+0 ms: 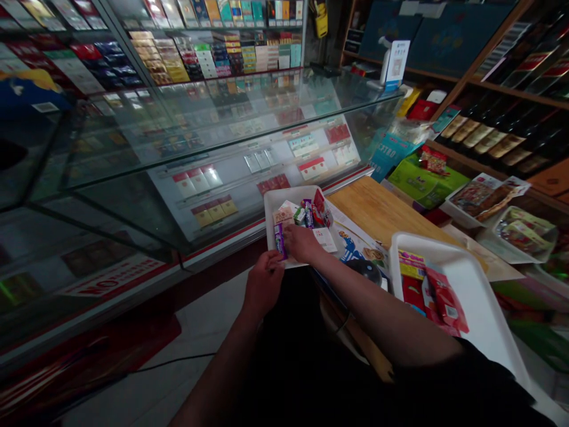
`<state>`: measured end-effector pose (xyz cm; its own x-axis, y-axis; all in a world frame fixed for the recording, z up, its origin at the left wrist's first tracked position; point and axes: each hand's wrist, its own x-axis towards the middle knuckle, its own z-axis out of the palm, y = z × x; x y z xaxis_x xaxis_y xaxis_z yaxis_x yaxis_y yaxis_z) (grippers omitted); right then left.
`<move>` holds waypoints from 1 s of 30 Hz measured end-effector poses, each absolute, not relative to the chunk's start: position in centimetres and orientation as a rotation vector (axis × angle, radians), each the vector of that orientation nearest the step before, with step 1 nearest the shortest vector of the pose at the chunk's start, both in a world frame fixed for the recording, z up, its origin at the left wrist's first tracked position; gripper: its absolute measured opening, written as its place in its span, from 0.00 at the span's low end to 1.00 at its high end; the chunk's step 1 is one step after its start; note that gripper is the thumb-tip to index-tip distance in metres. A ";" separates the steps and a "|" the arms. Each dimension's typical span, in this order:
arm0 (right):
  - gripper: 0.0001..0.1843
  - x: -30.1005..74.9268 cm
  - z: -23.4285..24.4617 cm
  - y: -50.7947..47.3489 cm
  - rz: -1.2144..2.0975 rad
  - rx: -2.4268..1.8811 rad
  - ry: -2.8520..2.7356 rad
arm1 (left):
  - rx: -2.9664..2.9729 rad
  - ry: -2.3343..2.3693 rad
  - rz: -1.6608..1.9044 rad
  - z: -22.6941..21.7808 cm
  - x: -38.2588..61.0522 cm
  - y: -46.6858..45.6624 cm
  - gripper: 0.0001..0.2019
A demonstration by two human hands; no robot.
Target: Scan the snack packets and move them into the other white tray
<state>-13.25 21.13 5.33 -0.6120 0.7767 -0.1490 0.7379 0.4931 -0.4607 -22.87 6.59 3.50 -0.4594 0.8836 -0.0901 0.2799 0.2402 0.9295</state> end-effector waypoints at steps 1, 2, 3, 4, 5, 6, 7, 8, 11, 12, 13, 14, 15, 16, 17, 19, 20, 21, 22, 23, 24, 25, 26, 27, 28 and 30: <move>0.16 -13.9 5.0 21.6 0.697 -1.315 -2.710 | 1.065 1.887 1.203 3.6 -22.8 6.6 0.14; 0.17 -14.5 4.6 22.1 0.642 -1.281 -2.762 | 1.060 1.893 1.194 3.6 -22.7 6.6 0.14; 0.18 -15.1 4.1 22.5 0.594 -1.246 -2.810 | 1.052 1.899 1.191 3.5 -22.7 6.7 0.14; 0.20 -15.6 3.7 22.9 0.553 -1.216 -2.858 | 1.046 1.903 1.193 3.5 -22.7 6.7 0.14; 0.22 -16.1 3.3 23.3 0.520 -1.180 -2.901 | 1.044 1.902 1.199 3.4 -22.7 6.7 0.14; 0.24 -16.6 2.9 23.6 0.493 -1.144 -2.935 | 1.044 1.898 1.209 3.4 -22.8 6.8 0.15; 0.27 -17.0 2.5 23.8 0.473 -1.123 -2.963 | 1.048 1.891 1.220 3.3 -22.9 6.8 0.15; 0.30 -17.3 2.1 24.0 0.462 -1.115 -2.991 | 1.052 1.884 1.230 3.3 -23.0 6.8 0.15; 0.41 -18.0 1.5 24.4 0.448 -1.137 -3.061 | 1.052 1.869 1.230 3.2 -23.3 6.8 0.16; 0.43 -18.2 1.4 24.5 0.445 -1.146 -3.081 | 1.054 1.872 1.223 3.1 -23.4 6.8 0.16; 0.44 -18.3 1.4 24.6 0.440 -1.149 -3.099 | 1.059 1.880 1.212 3.1 -23.4 6.8 0.16; 0.45 -18.4 1.4 24.8 0.432 -1.144 -3.116 | 1.066 1.889 1.198 3.0 -23.4 6.8 0.16; 0.45 -18.5 1.4 24.9 0.421 -1.139 -3.132 | 1.074 1.896 1.183 3.0 -23.4 6.8 0.16; 0.46 -18.6 1.4 25.0 0.405 -1.128 -3.146 | 1.083 1.898 1.173 3.0 -23.4 6.9 0.16; 0.46 -18.6 1.5 25.1 0.384 -1.113 -3.159 | 1.090 1.896 1.168 2.9 -23.4 6.9 0.15; 0.46 -18.8 1.5 25.2 0.342 -1.079 -3.169 | 1.089 1.884 1.168 2.9 -23.4 6.9 0.15; 0.45 -18.9 1.5 25.2 0.327 -1.068 -3.162 | 1.084 1.880 1.174 2.9 -23.4 6.9 0.15; 0.43 -18.9 1.6 25.2 0.323 -1.061 -3.148 | 1.081 1.881 1.178 3.0 -23.4 6.9 0.15; 0.39 -19.0 1.6 25.1 0.333 -1.057 -3.127 | 1.079 1.885 1.178 3.0 -23.3 6.9 0.15; 0.35 -19.0 1.6 25.1 0.356 -1.065 -3.098 | 1.078 1.889 1.176 3.0 -23.3 6.9 0.15; 0.30 -19.0 1.7 25.0 0.391 -1.084 -3.059 | 1.079 1.892 1.178 3.1 -23.2 7.0 0.15; 0.26 -19.0 1.7 25.0 0.434 -1.118 -3.010 | 1.079 1.895 1.182 3.1 -23.2 7.0 0.14; 0.23 -18.9 1.9 24.9 0.483 -1.164 -2.956 | 1.077 1.894 1.184 3.1 -23.2 7.0 0.14; 0.21 -18.9 2.0 24.9 0.531 -1.214 -2.900 | 1.074 1.892 1.185 3.1 -23.1 7.0 0.14; 0.20 -18.8 2.1 24.9 0.574 -1.265 -2.850 | 1.072 1.890 1.185 3.1 -23.1 7.1 0.15; 0.18 -18.6 2.6 25.0 0.631 -1.342 -2.785 | 1.064 1.894 1.181 3.0 -23.1 7.2 0.15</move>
<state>-18.62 25.03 2.58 -0.6380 0.7482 -0.1820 0.7535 0.5580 -0.3476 -23.09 7.19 3.01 -0.4543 0.8842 -0.1083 0.2918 0.2625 0.9197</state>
